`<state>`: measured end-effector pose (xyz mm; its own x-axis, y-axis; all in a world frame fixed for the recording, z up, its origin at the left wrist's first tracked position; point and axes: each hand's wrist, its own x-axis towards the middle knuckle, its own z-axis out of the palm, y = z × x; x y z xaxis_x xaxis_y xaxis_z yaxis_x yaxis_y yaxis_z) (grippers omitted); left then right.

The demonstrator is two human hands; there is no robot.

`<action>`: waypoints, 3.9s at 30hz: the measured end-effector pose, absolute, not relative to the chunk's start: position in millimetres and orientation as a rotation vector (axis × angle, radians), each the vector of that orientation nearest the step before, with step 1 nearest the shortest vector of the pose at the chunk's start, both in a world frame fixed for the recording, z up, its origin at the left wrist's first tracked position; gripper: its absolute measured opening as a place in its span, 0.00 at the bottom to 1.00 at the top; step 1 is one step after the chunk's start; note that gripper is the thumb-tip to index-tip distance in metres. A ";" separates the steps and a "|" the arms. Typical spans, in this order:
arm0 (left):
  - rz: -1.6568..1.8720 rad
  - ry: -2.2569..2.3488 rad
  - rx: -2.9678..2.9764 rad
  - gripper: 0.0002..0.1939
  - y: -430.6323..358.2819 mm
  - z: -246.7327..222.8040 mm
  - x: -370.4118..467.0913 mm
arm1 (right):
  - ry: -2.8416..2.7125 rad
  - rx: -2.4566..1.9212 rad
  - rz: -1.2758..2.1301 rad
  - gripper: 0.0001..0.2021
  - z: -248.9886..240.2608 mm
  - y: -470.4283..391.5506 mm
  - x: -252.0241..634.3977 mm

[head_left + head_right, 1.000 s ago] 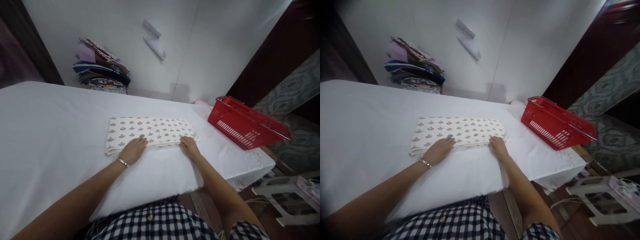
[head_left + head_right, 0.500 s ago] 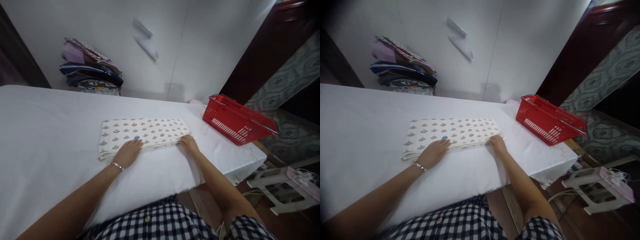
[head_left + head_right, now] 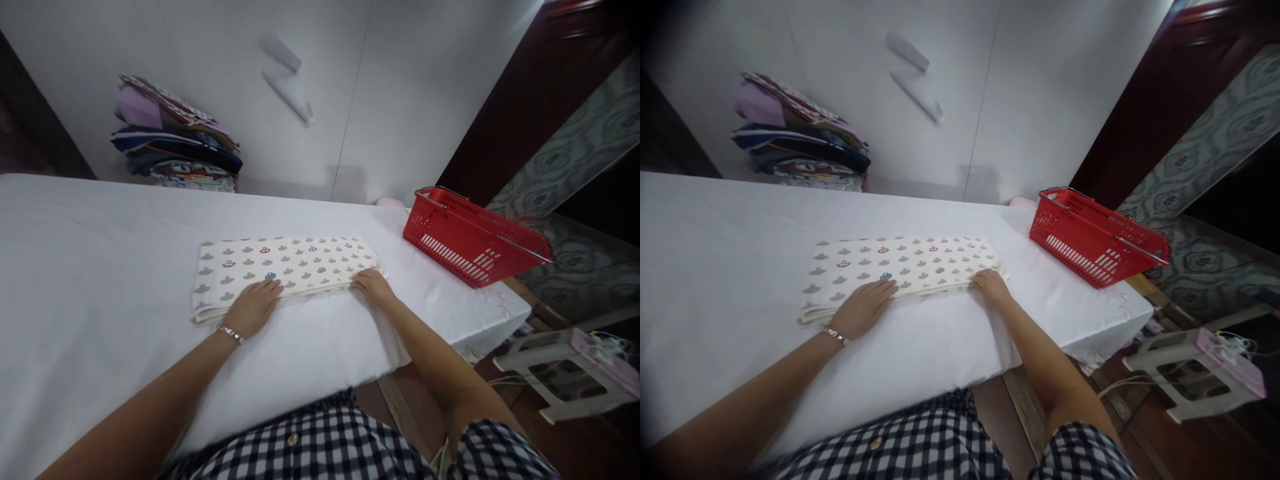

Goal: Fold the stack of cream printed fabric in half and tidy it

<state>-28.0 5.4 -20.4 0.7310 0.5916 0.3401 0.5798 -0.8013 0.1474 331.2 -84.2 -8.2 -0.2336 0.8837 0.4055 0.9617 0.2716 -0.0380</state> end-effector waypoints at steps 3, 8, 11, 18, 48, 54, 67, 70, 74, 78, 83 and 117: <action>0.574 0.981 2.897 0.22 5.3 -19.6 -27.9 | -2.267 -1.696 -0.346 0.11 -6.2 -83.8 330.6; 0.573 0.988 2.886 0.22 5.9 -20.2 -27.8 | -2.324 -1.730 -0.395 0.11 -1.9 -81.8 331.0; 0.598 0.976 2.881 0.22 6.1 -20.6 -27.8 | -2.340 -1.726 -0.424 0.11 1.8 -83.5 332.7; 0.595 0.969 2.894 0.21 5.7 -18.9 -27.8 | -2.367 -1.698 -0.404 0.12 -1.5 -93.6 335.5; 0.636 0.967 2.846 0.22 9.4 -22.4 -29.5 | -1.971 -1.773 -0.208 0.13 0.7 -105.2 350.4; 0.639 0.972 2.853 0.22 10.6 -22.7 -29.1 | -1.184 -2.237 0.153 0.15 23.9 -95.5 391.1; 0.649 0.957 2.860 0.22 10.7 -24.7 -28.9 | -1.000 -2.524 0.517 0.18 23.2 -56.0 392.5; 0.632 0.948 2.855 0.21 7.6 -21.9 -27.4 | -1.059 -2.552 0.442 0.16 20.2 -58.8 392.6; 0.603 0.981 2.817 0.21 3.4 -18.6 -25.0 | -1.108 -2.648 0.392 0.14 18.5 -62.6 390.4; 0.570 0.970 2.803 0.20 -0.2 -13.2 -27.3 | -1.125 -2.743 0.295 0.17 25.8 -63.9 387.2; 0.610 0.983 2.718 0.19 -3.8 4.3 -41.2 | -1.229 -2.750 0.266 0.27 20.8 -67.5 397.6; 0.650 1.590 1.619 0.16 -16.2 20.9 -150.2 | -1.910 -1.501 0.335 0.17 4.8 -1.9 201.8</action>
<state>-150.2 -16.2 20.9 0.0948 0.9839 -0.1514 0.5961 0.0657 0.8002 201.8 -1.9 4.8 -0.1075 0.9315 0.3476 0.7577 0.3031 -0.5779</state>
